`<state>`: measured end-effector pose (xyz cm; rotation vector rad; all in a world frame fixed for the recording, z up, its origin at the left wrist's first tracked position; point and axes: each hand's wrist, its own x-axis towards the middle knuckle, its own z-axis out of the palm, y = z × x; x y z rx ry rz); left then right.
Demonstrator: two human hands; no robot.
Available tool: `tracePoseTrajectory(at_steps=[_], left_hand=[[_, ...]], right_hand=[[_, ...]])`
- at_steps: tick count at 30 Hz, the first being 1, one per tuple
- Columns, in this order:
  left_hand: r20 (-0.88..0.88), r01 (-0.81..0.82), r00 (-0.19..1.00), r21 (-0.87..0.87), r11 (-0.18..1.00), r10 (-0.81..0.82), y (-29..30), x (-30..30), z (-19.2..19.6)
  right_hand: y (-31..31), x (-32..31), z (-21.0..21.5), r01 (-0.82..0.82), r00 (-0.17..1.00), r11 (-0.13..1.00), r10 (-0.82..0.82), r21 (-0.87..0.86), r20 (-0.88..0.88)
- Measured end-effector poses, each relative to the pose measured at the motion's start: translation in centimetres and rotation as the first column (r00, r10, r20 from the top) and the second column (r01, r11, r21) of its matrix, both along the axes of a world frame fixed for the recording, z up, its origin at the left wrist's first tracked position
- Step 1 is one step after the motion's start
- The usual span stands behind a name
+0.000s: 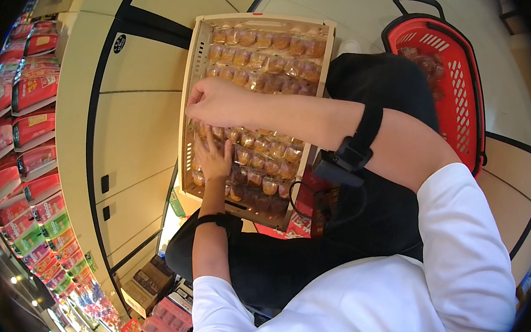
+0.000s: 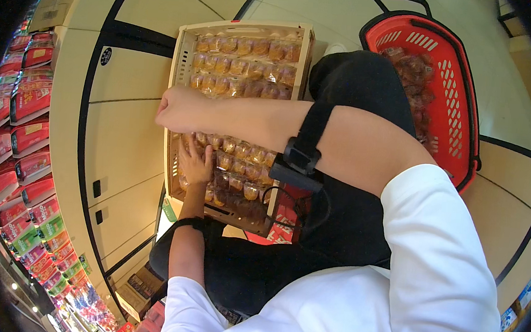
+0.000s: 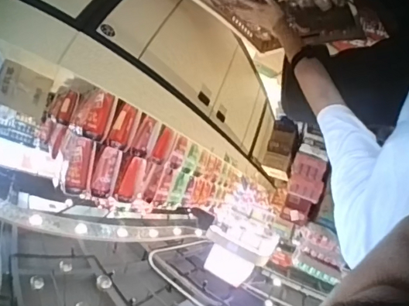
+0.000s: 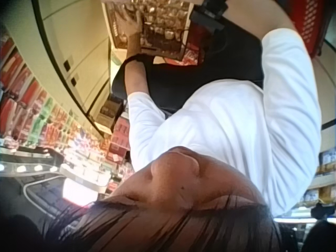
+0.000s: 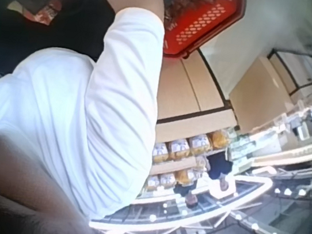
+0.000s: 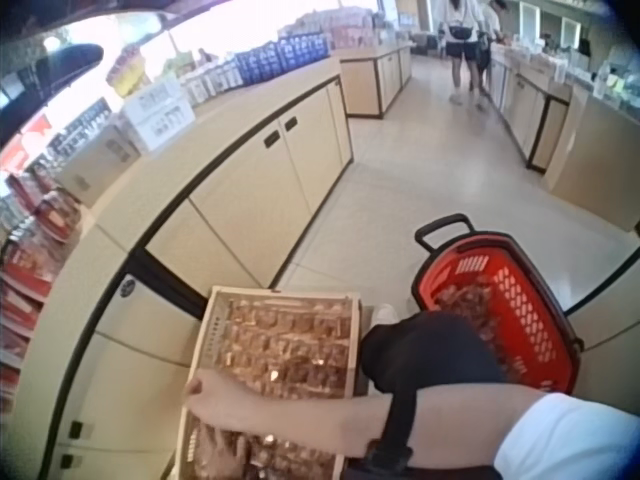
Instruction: Transferring small packaged bakery items from a wooden crate into a shopping basket.
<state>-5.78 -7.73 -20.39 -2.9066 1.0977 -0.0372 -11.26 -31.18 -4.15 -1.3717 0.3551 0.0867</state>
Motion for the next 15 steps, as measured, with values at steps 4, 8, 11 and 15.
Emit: tracePoseTrajectory(at_steps=[4, 8, 11, 15], left_hand=[[-0.368, 0.193, 0.918, 0.090, 0.977, -0.147, -3.1, -1.4, 3.2], [-0.658, 0.476, 0.672, 0.032, 0.879, -0.340, -1.6, -1.7, 0.6], [-0.694, 0.559, 0.670, 0.240, 0.794, -0.263, -0.9, -2.2, -0.1], [-0.701, 0.569, 0.673, 0.289, 0.770, -0.234, -3.7, -4.5, 2.6]], right_hand=[[-0.1, 0.1, -0.1, 0.048, 0.998, 0.999, -0.047, -0.017, 0.039], [-0.4, 0.0, 1.2, 0.036, 0.998, 0.999, -0.037, 0.013, 0.054], [-0.3, -0.2, 1.4, 0.059, 0.993, 0.998, -0.058, -0.006, 0.102], [-0.7, -0.8, 1.1, 0.132, 0.982, 0.991, -0.127, -0.029, 0.138]])
